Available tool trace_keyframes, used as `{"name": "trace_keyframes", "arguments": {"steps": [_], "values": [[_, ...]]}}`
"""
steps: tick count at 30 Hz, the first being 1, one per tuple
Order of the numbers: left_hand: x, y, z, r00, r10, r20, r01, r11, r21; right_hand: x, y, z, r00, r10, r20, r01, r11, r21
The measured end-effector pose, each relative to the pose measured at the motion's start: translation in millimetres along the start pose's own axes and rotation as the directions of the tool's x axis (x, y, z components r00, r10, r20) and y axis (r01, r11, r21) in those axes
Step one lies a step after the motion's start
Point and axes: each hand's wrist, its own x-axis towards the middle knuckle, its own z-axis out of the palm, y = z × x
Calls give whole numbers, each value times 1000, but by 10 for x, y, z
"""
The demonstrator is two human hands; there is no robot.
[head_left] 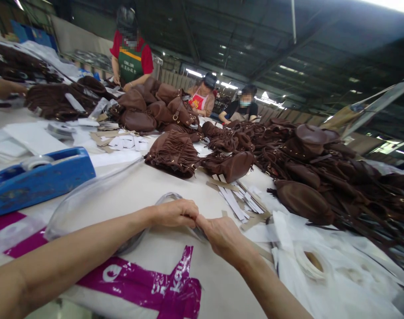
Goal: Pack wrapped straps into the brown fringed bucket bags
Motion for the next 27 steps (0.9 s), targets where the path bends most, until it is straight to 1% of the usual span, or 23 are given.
{"name": "trace_keyframes", "arguments": {"steps": [2, 4, 6, 7, 9, 12, 13, 14, 15, 16, 17, 18, 20, 22, 24, 25, 27], "values": [[-17, -20, -30, 1000, -4, 18, 4, 1000, -5, 14, -21, -37, 998, -57, 7, 57, 998, 4], [-29, -54, -39, 1000, -18, 1, 18, 998, 54, 21, -40, -37, 995, -102, 6, 102, 995, 16], [-29, -94, -21, 999, -29, -17, 31, 992, 124, 13, -78, 5, 995, -95, -19, 96, 994, 56], [-24, -114, -5, 999, -30, -26, 34, 988, 151, 4, -108, 38, 998, -59, -35, 62, 994, 93], [-6, -148, 29, 999, -27, -42, 34, 982, 185, -22, -183, 117, 995, 73, -63, -59, 977, 205], [17, -183, 51, 998, -17, -57, 28, 980, 195, -55, -280, 229, 956, 280, -81, -234, 903, 360], [17, -188, 48, 998, -17, -60, 28, 982, 188, -61, -291, 256, 945, 314, -89, -258, 886, 385], [11, -189, 41, 998, -19, -64, 30, 985, 172, -67, -285, 277, 943, 315, -105, -252, 885, 391], [1, -185, 31, 997, -24, -69, 34, 989, 147, -74, -261, 291, 953, 275, -128, -208, 899, 386], [-13, -176, 22, 997, -29, -68, 37, 993, 113, -83, -223, 301, 967, 203, -154, -132, 917, 376], [-28, -163, 16, 998, -31, -58, 35, 997, 74, -96, -173, 307, 976, 114, -187, -38, 930, 366], [-44, -144, 14, 999, -28, -39, 30, 999, 36, -114, -118, 312, 974, 20, -225, 63, 932, 357], [-65, -100, 25, 1000, -2, 12, 3, 1000, -13, -159, -14, 324, 942, -142, -303, 244, 910, 334], [-65, -55, 52, 998, 35, 54, -35, 999, -6, -211, 59, 348, 895, -252, -367, 367, 884, 289], [-43, -19, 87, 994, 66, 87, -71, 996, 51, -263, 101, 386, 864, -330, -380, 432, 874, 223], [-26, -5, 108, 991, 78, 108, -88, 992, 94, -288, 116, 410, 859, -348, -376, 440, 878, 191], [14, 24, 165, 987, 76, 139, -104, 973, 207, -337, 145, 465, 857, -340, -387, 418, 898, 136]]}}
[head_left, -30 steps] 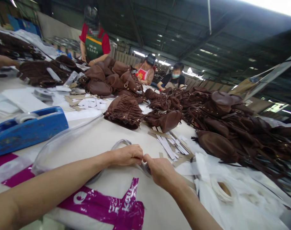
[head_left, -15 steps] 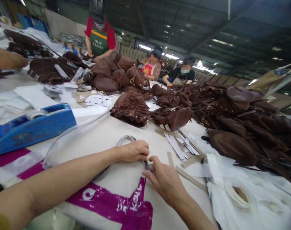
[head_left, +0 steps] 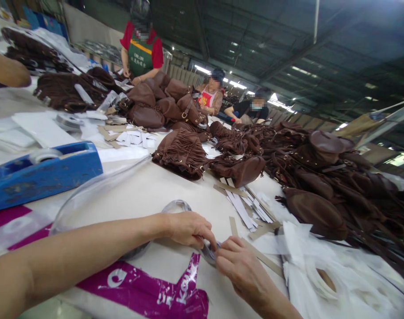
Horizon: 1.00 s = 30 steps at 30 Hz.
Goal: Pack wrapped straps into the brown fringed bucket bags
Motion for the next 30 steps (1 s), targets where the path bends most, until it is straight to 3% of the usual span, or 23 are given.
{"name": "trace_keyframes", "arguments": {"steps": [3, 5, 7, 9, 11, 12, 14, 17, 20, 23, 26, 28, 30], "values": [[86, 95, 114, 997, -72, 3, 70, 981, 179, -90, -8, 44, 989, 119, -93, -125, 990, -66], [142, 193, 211, 987, -156, -26, 158, 956, 247, -103, -79, 78, 949, 291, -120, -301, 951, -74], [186, 299, 296, 967, -251, -47, 255, 932, 258, -59, -208, 125, 864, 491, -108, -495, 869, -13], [209, 378, 341, 943, -328, -51, 330, 913, 241, 26, -348, 187, 744, 662, -92, -653, 749, 113], [203, 402, 330, 937, -346, -43, 346, 910, 227, 98, -431, 249, 646, 761, -61, -730, 639, 241], [189, 389, 301, 945, -325, -39, 325, 919, 222, 110, -439, 275, 626, 779, -43, -738, 609, 292], [145, 325, 210, 974, -226, -22, 226, 949, 220, 64, -391, 306, 657, 753, -30, -694, 620, 365], [91, 206, 62, 998, -45, 46, 32, 967, 252, -133, -239, 297, 791, 609, -60, -537, 738, 408], [138, 168, 8, 997, -11, 82, -13, 959, 282, -283, -132, 229, 860, 510, -30, -453, 788, 417], [269, 241, 64, 982, -162, 94, 129, 949, 289, -238, -153, 150, 831, 555, 26, -510, 745, 430], [338, 326, 140, 955, -285, 83, 248, 921, 301, -87, -257, 133, 735, 677, 24, -631, 671, 390], [310, 325, 157, 961, -271, 54, 245, 927, 285, -21, -307, 160, 667, 745, -2, -688, 618, 380], [248, 265, 133, 979, -205, 23, 195, 955, 223, -23, -307, 190, 680, 733, -34, -661, 632, 404]]}}
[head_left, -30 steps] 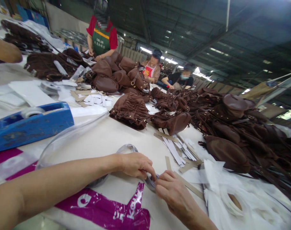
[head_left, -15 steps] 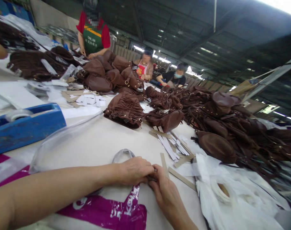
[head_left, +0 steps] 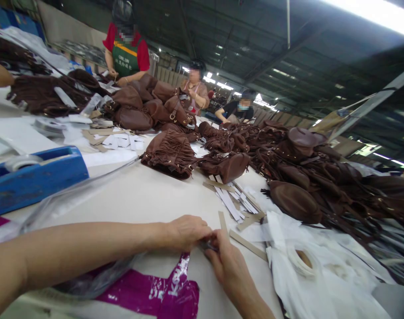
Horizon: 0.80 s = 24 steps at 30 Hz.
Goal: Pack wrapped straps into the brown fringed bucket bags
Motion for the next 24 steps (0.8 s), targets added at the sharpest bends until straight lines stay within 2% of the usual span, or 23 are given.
{"name": "trace_keyframes", "arguments": {"steps": [2, 4, 6, 8, 10, 12, 15, 18, 19, 21, 23, 24], "values": [[-29, -109, -32, 996, 83, -36, -85, 994, -67, -5, 74, -27, 994, -104, 27, 103, 994, 28], [-13, -199, -74, 983, 184, -27, -185, 980, -75, -6, 165, -104, 981, -180, 79, 177, 983, 38], [41, -228, -100, 959, 280, 33, -280, 960, -6, -2, 236, -199, 965, -222, 143, 216, 975, 56], [107, -176, -85, 946, 307, 104, -315, 945, 82, -5, 272, -271, 951, -249, 184, 240, 968, 73], [155, -49, -22, 969, 217, 115, -233, 960, 152, -25, 272, -287, 954, -233, 188, 230, 972, 39], [176, 125, 72, 995, 53, 80, -66, 983, 170, -61, 243, -239, 975, -163, 149, 171, 984, -44], [164, 356, 187, 987, -153, 42, 148, 983, 112, -103, 177, -107, 999, -32, 32, 36, 992, -119], [116, 411, 177, 975, -217, 45, 216, 976, 28, -100, 157, -41, 1000, -25, -10, 24, 998, -62], [95, 381, 143, 979, -200, 51, 199, 980, 12, -96, 171, -48, 998, -67, 8, 67, 997, -30], [54, 269, 45, 993, -95, 69, 94, 995, 15, -97, 220, -96, 980, -188, 61, 186, 982, 40], [31, 130, -56, 992, 83, 98, -88, 995, 51, -113, 274, -169, 948, -296, 113, 286, 953, 97], [32, 68, -93, 978, 172, 115, -180, 981, 64, -123, 294, -209, 933, -332, 138, 318, 941, 118]]}}
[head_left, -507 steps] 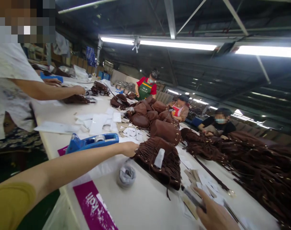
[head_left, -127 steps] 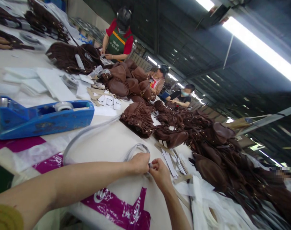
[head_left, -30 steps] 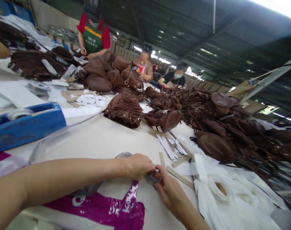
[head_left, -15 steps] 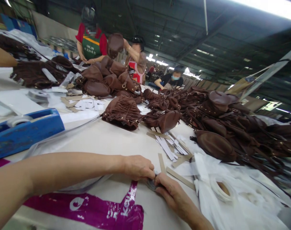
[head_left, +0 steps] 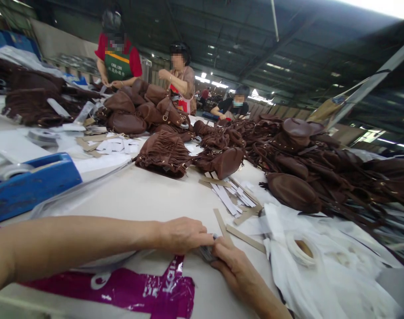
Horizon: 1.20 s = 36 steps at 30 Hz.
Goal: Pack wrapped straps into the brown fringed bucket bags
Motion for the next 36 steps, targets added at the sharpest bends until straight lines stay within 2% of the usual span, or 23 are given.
{"name": "trace_keyframes", "arguments": {"steps": [2, 4, 6, 9, 11, 12, 14, 17, 20, 22, 25, 27, 30, 31, 33, 36], "values": [[12, -85, -22, 992, 128, 21, -129, 991, 31, -28, 3, -67, 998, -35, 44, 35, 999, 18], [73, -85, 25, 993, 121, 9, -121, 991, 56, -24, -18, -110, 997, -16, 69, 15, 1000, 10], [156, 2, 130, 999, -11, -32, 13, 998, 60, 11, -57, -114, 996, 67, 51, -65, 997, -42], [237, 202, 298, 967, -242, -79, 242, 970, -9, 73, -112, -51, 966, 252, -61, -258, 957, -129], [224, 282, 347, 951, -296, -87, 290, 954, -70, 85, -115, 1, 952, 284, -112, -296, 948, -113], [198, 291, 346, 954, -285, -88, 277, 956, -99, 79, -101, 19, 962, 250, -109, -260, 962, -85], [125, 247, 302, 963, -250, -97, 234, 960, -151, 45, -48, 29, 992, 110, -67, -112, 994, -21], [36, 111, 197, 979, -153, -134, 136, 982, -128, -10, 43, -14, 999, -51, -20, 51, 999, 10], [22, 14, 133, 989, 70, -129, -63, 996, 59, -33, 86, -87, 997, -82, 3, 82, 997, -2], [44, 1, 131, 984, 135, -113, -119, 983, 143, -38, 83, -114, 997, -77, 11, 78, 997, -15], [95, 52, 165, 991, 78, -109, -61, 987, 152, -43, 39, -54, 1000, 1, -20, -3, 997, -77], [136, 122, 197, 996, 11, -94, 1, 992, 127, -34, -12, 61, 990, 115, -78, -127, 976, -175], [177, 242, 233, 990, -125, -69, 130, 989, 69, 1, -95, 238, 927, 322, -195, -373, 854, -362], [174, 272, 237, 985, -159, -62, 162, 986, 47, 14, -116, 266, 910, 357, -212, -415, 817, -401], [136, 296, 227, 981, -186, -46, 187, 982, 1, 27, -131, 251, 926, 338, -168, -377, 827, -416], [35, 222, 155, 984, -169, -47, 167, 985, -50, -2, -87, 96, 991, 136, -14, -134, 941, -310]]}}
